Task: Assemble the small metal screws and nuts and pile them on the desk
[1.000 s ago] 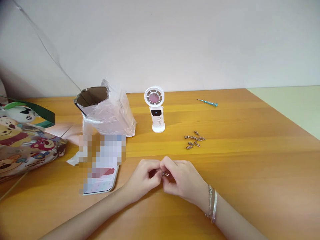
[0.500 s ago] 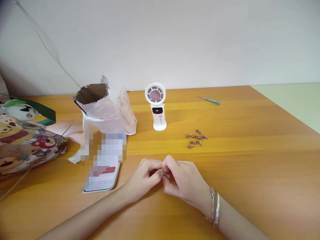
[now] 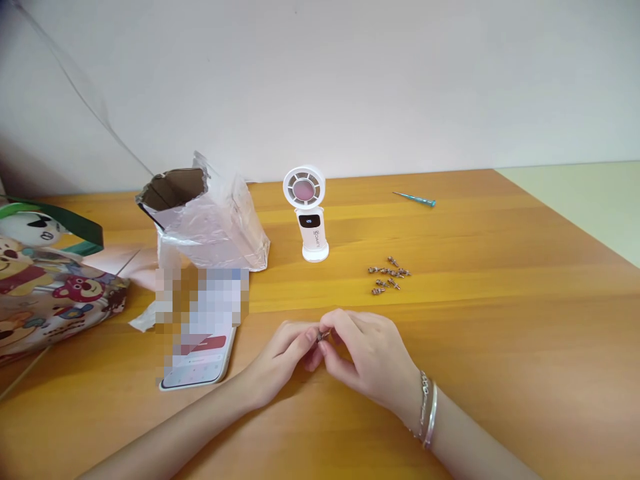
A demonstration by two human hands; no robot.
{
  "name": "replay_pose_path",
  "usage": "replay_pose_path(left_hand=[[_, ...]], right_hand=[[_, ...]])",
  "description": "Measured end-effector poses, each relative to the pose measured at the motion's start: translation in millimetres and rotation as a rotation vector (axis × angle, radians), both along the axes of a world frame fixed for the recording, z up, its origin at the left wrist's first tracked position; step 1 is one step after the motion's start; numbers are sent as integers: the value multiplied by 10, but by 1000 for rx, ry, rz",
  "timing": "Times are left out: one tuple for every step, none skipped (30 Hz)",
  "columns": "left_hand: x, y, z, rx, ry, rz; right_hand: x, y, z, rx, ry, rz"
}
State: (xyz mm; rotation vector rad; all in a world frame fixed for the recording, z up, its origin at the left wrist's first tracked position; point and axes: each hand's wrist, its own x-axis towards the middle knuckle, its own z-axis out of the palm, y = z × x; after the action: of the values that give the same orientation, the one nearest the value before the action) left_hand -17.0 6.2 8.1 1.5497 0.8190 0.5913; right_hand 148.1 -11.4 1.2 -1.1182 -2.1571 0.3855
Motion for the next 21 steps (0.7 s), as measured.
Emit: replay_pose_path(left_hand=[[0, 1, 8, 2, -12, -12], [1, 3, 17, 6, -19, -21], [1, 6, 25, 10, -20, -25], [1, 9, 31, 14, -16, -25], [1, 12, 35, 16, -7, -24], [1, 15, 37, 16, 2, -23], [2, 17, 35, 16, 10, -24], [2, 19, 31, 18, 15, -26], [3, 20, 25, 21, 19, -26], [4, 21, 16, 20, 22, -22], [5, 21, 7, 19, 25, -15], [6, 21, -2, 14, 29, -6], [8, 21, -11, 8, 32, 4], [9, 21, -17, 1, 34, 14], [12, 20, -22, -7, 35, 23], [15, 19, -24, -18, 37, 31], [20, 17, -23, -30, 40, 40], [26, 14, -19, -45, 42, 52], [33, 10, -14, -62, 41, 66], [41, 6, -8, -81, 36, 79], [49, 2, -2, -101, 25, 90]], right_hand=[[3, 3, 2, 9, -5, -8], [5, 6, 4, 17, -9, -17], [7, 9, 6, 25, -13, -24], [8, 12, 8, 34, -19, -31], [9, 14, 9, 45, -26, -39], [9, 17, 10, 56, -35, -45], [10, 18, 11, 69, -44, -51], [10, 19, 12, 80, -54, -56], [10, 20, 14, 90, -62, -61], [9, 20, 16, 98, -70, -66], [6, 20, 19, 107, -78, -73], [0, 21, 24, 117, -88, -83], [-8, 22, 30, 132, -100, -96], [-18, 24, 38, 154, -116, -110], [-31, 27, 47, 184, -136, -124], [-46, 31, 58, 219, -161, -136], [-61, 35, 69, 259, -187, -146], [-77, 39, 80, 296, -212, -154], [-91, 42, 90, 326, -234, -158], [-104, 45, 98, 348, -250, -158], [-114, 46, 104, 361, -260, -157]])
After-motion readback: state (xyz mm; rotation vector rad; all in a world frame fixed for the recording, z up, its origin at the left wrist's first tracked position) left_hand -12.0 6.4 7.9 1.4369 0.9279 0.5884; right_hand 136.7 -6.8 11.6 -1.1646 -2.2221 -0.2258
